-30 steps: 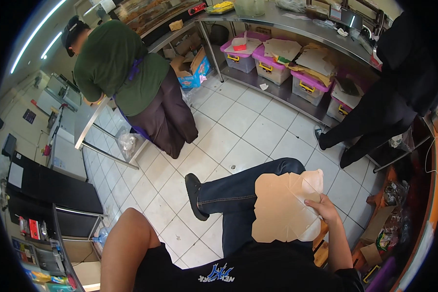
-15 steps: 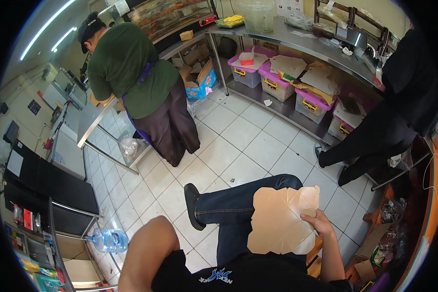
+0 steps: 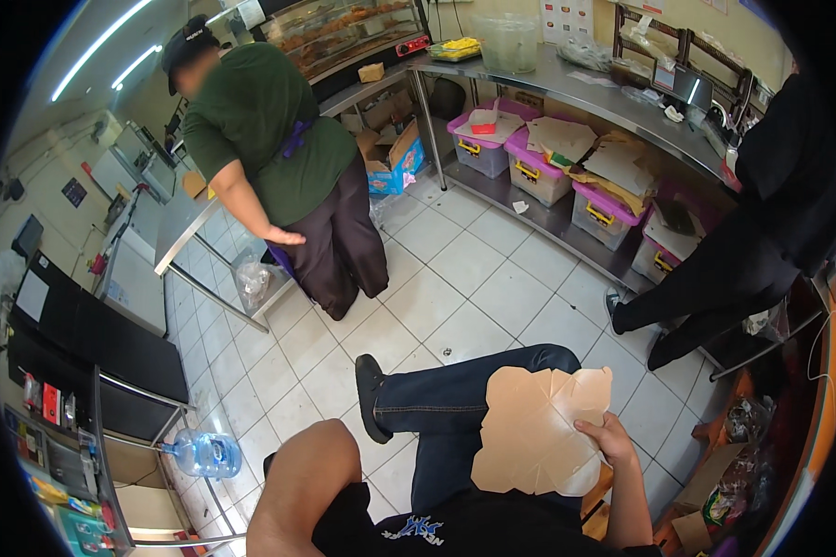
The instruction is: Assembling and stacking cardboard food boxes while sitting in a commercial kitchen prep area.
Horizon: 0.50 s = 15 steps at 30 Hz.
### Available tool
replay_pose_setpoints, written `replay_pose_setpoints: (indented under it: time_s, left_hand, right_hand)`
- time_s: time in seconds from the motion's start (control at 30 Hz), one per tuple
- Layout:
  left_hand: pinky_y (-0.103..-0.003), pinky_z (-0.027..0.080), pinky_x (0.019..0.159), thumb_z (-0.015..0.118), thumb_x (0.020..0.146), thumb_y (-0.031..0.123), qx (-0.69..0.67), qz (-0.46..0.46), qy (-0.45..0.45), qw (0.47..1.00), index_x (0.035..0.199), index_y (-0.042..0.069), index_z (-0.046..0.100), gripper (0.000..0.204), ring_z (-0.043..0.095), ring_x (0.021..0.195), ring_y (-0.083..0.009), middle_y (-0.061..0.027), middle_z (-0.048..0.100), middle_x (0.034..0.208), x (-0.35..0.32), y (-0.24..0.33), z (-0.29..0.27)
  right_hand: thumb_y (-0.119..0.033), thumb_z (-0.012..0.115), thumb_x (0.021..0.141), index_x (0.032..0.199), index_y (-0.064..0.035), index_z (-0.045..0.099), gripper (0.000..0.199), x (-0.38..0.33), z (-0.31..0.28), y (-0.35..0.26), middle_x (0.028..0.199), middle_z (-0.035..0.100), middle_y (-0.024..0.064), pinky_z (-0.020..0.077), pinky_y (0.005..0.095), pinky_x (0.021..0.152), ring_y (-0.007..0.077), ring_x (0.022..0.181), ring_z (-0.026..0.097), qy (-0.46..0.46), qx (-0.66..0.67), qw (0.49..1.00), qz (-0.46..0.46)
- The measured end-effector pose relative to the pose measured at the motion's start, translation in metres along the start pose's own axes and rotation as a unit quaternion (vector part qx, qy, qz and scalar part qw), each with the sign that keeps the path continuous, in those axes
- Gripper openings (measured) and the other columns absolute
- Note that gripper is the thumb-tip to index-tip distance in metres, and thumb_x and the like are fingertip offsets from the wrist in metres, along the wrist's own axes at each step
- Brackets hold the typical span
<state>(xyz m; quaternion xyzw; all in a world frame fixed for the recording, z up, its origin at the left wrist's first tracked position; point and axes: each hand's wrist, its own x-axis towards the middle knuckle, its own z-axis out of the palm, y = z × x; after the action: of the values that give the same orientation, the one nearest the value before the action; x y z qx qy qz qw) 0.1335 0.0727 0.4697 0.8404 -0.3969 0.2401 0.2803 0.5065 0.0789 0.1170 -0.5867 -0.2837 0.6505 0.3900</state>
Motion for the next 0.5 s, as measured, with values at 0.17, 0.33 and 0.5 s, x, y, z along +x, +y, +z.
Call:
replay_pose_setpoints:
  time_s: [0.17,0.33,0.5]
  left_hand:
    - [-0.038,0.046,0.099,0.046,0.098,0.025,0.047,-0.018,0.023,0.998,0.122,0.014,0.064,0.032,0.056,0.121,-0.0205,-0.0032,0.060,0.129,-0.007,0.012,0.033]
    - [-0.040,0.043,0.104,0.047,0.098,0.027,0.010,0.016,-0.111,0.994,0.128,0.017,0.060,0.035,0.054,0.125,-0.0191,0.0013,0.058,0.132,-0.011,0.010,0.021]
    - [-0.040,0.041,0.103,0.044,0.100,0.028,0.001,0.027,-0.042,0.999,0.118,0.020,0.065,0.028,0.052,0.124,-0.0162,0.0041,0.059,0.126,-0.019,0.001,0.013]
  right_hand:
    - [-0.012,0.077,0.084,0.117,0.0067,0.062,0.041,0.000,-0.001,-0.001,0.106,0.071,0.0137,0.0561,0.0320,0.082,0.0204,0.089,0.070,0.000,-0.005,1.000,0.006]
    - [-0.013,0.078,0.083,0.120,0.0062,0.060,0.046,0.005,-0.006,0.000,0.109,0.071,0.0140,0.0550,0.0332,0.085,0.0219,0.093,0.070,-0.007,-0.010,1.000,-0.001]
    - [-0.013,0.078,0.083,0.120,0.0066,0.060,0.045,0.007,-0.004,-0.003,0.107,0.071,0.0143,0.0551,0.0333,0.085,0.0219,0.092,0.070,-0.003,-0.011,1.000,0.001]
